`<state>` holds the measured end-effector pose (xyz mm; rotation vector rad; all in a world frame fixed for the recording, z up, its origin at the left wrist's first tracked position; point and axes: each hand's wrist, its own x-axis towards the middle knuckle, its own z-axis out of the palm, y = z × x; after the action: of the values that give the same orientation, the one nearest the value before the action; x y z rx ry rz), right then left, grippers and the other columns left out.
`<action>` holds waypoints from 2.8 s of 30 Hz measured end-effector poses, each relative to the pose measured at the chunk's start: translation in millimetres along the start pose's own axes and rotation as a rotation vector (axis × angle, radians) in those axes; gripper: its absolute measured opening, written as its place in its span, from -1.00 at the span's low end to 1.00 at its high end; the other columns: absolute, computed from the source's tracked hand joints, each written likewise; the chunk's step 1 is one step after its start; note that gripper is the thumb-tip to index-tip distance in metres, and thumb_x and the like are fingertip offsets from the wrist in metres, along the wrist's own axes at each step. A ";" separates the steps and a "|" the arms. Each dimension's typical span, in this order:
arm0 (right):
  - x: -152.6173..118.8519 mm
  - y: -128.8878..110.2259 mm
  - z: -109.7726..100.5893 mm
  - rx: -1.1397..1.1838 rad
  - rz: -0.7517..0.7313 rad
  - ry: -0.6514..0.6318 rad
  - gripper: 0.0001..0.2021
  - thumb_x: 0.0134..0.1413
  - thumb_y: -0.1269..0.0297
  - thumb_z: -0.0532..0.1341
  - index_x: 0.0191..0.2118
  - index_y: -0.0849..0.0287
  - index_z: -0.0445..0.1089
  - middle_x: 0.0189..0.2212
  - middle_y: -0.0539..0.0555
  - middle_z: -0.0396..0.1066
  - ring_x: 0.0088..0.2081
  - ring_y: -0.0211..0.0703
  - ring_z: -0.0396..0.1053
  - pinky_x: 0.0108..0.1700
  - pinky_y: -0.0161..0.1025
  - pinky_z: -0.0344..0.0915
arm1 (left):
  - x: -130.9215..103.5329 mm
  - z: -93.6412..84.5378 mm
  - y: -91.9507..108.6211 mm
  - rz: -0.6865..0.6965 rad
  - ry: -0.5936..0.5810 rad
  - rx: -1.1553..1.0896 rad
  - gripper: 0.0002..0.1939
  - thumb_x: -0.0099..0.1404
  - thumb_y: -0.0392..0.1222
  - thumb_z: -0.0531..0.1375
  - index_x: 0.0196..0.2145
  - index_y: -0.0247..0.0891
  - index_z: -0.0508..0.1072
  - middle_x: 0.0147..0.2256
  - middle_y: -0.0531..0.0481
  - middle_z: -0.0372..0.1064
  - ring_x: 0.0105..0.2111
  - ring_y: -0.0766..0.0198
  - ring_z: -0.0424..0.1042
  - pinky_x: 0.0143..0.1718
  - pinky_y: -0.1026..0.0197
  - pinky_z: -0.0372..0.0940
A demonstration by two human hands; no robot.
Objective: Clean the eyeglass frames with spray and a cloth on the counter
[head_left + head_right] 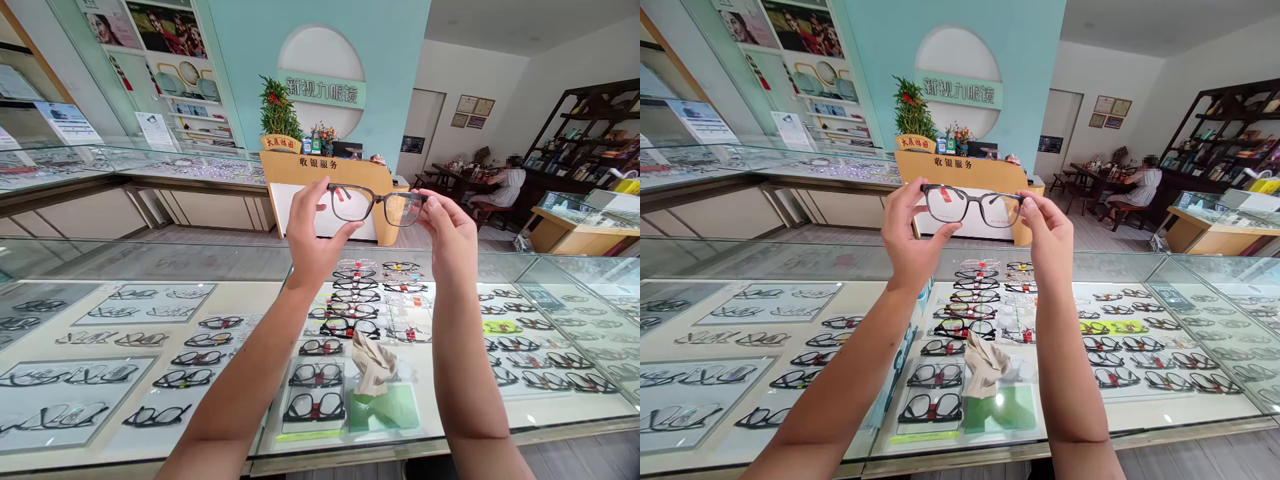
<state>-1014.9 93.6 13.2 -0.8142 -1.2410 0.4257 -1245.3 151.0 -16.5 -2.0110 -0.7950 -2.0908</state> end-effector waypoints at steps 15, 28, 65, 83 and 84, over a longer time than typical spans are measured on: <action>-1.8 -4.1 2.2 0.165 0.035 -0.066 -0.68 0.34 -0.11 0.40 0.04 -0.08 0.70 -0.06 0.06 0.68 -0.18 -0.13 0.58 0.00 -0.08 0.58 | 0.1 2.4 -1.3 0.001 0.002 -0.046 -0.16 0.39 0.40 0.38 0.45 -0.02 0.36 0.29 -0.25 0.46 0.26 -0.13 0.52 0.15 -0.06 0.51; -1.8 -5.9 4.2 0.260 0.072 -0.102 -0.67 0.33 -0.10 0.40 0.04 -0.06 0.71 -0.04 0.09 0.69 -0.13 -0.08 0.56 -0.08 -0.06 0.54 | -2.5 6.6 -8.3 -0.001 -0.017 -0.120 -0.13 0.38 0.40 0.39 0.48 0.02 0.34 0.30 -0.24 0.44 0.27 -0.12 0.53 0.21 -0.08 0.49; -5.5 -27.9 -15.5 -0.160 -0.029 -0.590 -0.84 0.39 0.03 0.42 -0.13 -0.08 0.72 0.16 0.09 0.64 0.17 0.08 0.54 0.36 0.21 0.30 | 22.6 -39.4 31.2 0.077 -0.455 -0.041 -0.26 0.34 0.13 0.51 0.40 0.02 0.49 0.27 -0.15 0.49 0.25 -0.10 0.50 0.10 -0.05 0.59; -5.3 -16.1 -2.8 0.063 0.161 -0.628 -0.78 0.32 -0.04 0.47 -0.18 -0.02 0.70 0.00 0.06 0.68 0.03 -0.02 0.57 0.23 0.06 0.44 | 15.7 -23.8 11.4 -0.268 -0.501 -0.530 -0.17 0.22 0.08 0.58 0.40 0.03 0.50 0.34 -0.27 0.48 0.07 -0.11 0.70 -0.32 0.20 0.53; -5.1 -14.6 -2.7 0.072 0.180 -0.634 -0.78 0.32 -0.03 0.47 -0.18 -0.02 0.69 -0.07 0.04 0.68 -0.05 -0.06 0.56 0.16 0.01 0.46 | 15.6 -23.5 11.4 -0.291 -0.513 -0.558 -0.16 0.22 0.09 0.58 0.40 0.02 0.50 0.32 -0.27 0.50 0.06 -0.11 0.71 -0.34 0.20 0.54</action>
<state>-1015.9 79.7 20.4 -0.7558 -1.7274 0.9181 -1262.7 134.6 2.3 -2.9714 -0.6401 -2.1388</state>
